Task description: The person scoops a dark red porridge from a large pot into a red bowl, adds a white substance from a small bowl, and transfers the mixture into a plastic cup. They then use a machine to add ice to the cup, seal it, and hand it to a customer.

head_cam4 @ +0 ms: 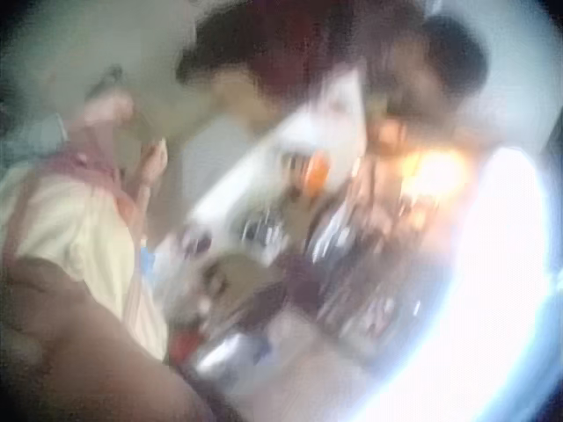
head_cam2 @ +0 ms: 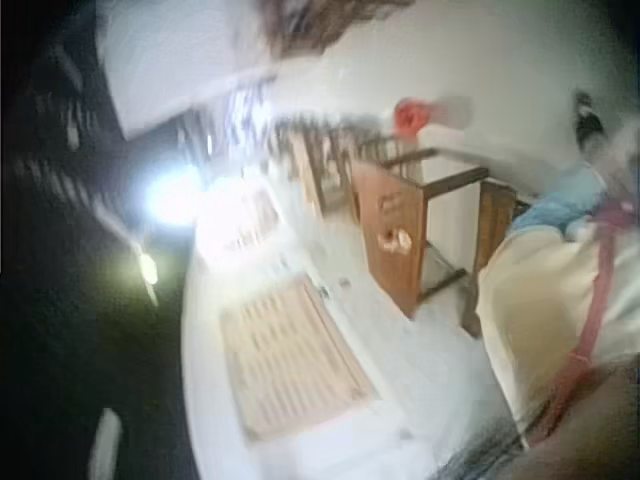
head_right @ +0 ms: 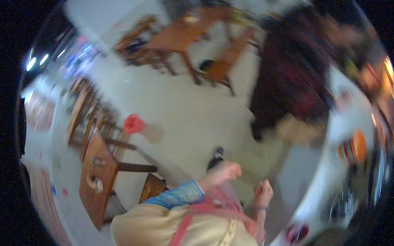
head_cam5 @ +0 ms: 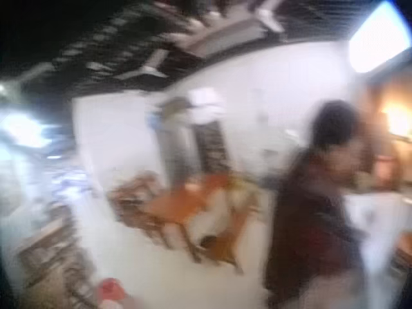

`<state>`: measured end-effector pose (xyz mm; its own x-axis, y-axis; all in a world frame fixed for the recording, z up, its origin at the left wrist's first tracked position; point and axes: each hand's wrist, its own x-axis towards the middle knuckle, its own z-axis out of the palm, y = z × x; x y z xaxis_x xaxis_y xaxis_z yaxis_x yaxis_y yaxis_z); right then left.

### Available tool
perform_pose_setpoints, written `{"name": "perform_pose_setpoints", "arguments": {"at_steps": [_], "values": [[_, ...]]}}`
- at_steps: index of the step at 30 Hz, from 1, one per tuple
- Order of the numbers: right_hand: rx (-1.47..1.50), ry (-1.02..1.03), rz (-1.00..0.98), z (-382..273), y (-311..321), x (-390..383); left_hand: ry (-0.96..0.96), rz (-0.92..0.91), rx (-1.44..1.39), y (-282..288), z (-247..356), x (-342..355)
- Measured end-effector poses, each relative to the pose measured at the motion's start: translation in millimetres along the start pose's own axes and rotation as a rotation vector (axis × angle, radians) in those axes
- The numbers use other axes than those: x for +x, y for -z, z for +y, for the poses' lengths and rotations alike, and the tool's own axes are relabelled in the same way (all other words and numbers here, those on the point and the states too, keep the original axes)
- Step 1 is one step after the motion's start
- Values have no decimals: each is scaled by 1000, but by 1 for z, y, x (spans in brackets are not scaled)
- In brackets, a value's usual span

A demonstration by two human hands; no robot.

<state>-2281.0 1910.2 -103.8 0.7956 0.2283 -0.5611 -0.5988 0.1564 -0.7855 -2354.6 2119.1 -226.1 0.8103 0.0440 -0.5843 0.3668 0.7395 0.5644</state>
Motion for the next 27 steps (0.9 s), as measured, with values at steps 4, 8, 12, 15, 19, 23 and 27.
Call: {"name": "perform_pose_setpoints", "arguments": {"at_steps": [4,8,12,15,19,23,27], "values": [[138,51,-162,27,-78,85,49,48,54,20,89,43],[105,50,-249,12,-178,143,-96,79,122,38,197,49],[-247,114,-342,-56,-284,203,-311,58,-207,72,262,94],[-268,123,-231,-104,-365,253,-116,110,-169,93,347,149],[-188,150,-286,-153,-412,295,-154,114,-55,59,442,170],[-121,70,-222,-175,-425,364,-161,47,-17,53,516,228],[-492,328,-202,-208,-412,379,-98,10,-47,28,526,283]]}}
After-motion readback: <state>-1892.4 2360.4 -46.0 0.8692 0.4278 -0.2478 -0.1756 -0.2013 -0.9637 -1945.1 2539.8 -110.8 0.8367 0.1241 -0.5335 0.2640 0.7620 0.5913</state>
